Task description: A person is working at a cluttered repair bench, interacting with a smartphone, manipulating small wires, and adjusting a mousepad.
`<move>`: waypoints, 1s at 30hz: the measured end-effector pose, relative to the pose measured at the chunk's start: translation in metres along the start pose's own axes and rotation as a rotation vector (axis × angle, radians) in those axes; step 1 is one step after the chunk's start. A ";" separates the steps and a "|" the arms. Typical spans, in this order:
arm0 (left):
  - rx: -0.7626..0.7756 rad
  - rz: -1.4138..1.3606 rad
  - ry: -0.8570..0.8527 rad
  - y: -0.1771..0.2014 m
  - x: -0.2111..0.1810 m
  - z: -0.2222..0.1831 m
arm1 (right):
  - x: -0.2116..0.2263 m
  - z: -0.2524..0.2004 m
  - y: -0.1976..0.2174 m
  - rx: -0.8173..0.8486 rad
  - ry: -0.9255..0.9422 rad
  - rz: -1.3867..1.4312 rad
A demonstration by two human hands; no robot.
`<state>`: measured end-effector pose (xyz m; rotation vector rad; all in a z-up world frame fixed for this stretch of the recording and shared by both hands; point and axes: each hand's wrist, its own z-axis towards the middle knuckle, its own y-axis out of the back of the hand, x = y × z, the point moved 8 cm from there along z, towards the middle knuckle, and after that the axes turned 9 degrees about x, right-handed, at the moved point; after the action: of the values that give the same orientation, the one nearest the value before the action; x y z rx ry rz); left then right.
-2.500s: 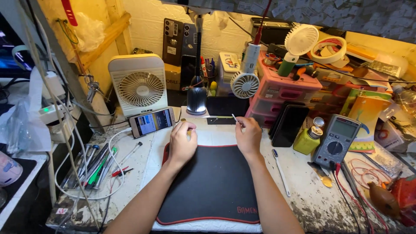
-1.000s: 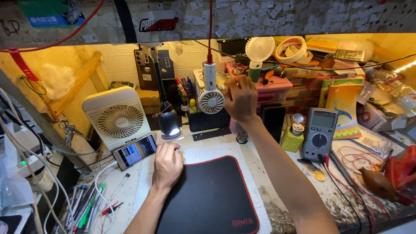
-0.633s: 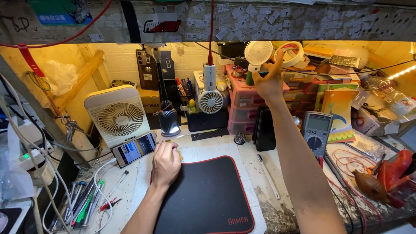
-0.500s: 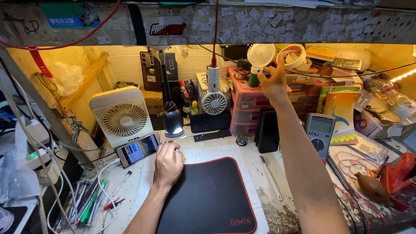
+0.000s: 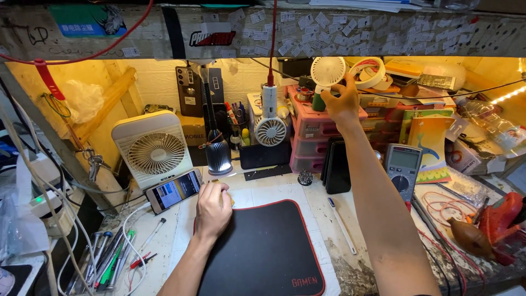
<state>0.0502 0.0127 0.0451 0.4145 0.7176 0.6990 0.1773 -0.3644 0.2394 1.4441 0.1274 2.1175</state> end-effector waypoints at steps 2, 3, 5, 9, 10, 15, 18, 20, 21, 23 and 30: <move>-0.005 0.003 0.000 0.001 -0.002 -0.001 | -0.007 0.003 -0.003 0.000 0.000 -0.004; -0.009 0.007 -0.001 0.002 -0.003 0.000 | -0.010 0.005 -0.004 -0.001 0.000 -0.007; -0.001 0.005 0.003 0.002 -0.002 0.000 | -0.013 0.008 -0.003 0.008 -0.004 -0.049; 0.007 0.010 0.005 0.001 -0.002 0.000 | -0.019 0.009 -0.003 0.008 0.047 -0.059; 0.005 0.010 0.006 0.001 -0.002 0.000 | -0.020 0.009 -0.003 0.009 0.050 -0.060; 0.016 0.001 0.020 0.002 -0.003 0.000 | -0.020 0.011 -0.005 0.007 0.017 -0.153; 0.033 0.001 0.022 0.000 -0.004 0.002 | -0.021 0.026 -0.008 -0.103 -0.136 -0.324; 0.028 0.006 0.018 0.001 -0.003 0.002 | -0.037 0.043 -0.011 -0.167 -0.194 -0.362; 0.030 0.009 0.017 0.002 -0.002 0.001 | -0.046 0.050 -0.011 -0.229 -0.260 -0.401; 0.036 0.017 0.021 0.003 -0.001 0.001 | -0.056 0.065 -0.017 -0.250 -0.288 -0.370; 0.045 0.019 0.028 0.002 -0.003 0.004 | -0.005 0.035 0.001 -0.208 0.009 -0.222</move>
<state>0.0503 0.0116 0.0503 0.4538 0.7579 0.7089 0.2093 -0.3756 0.2505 1.2387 0.0647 1.8974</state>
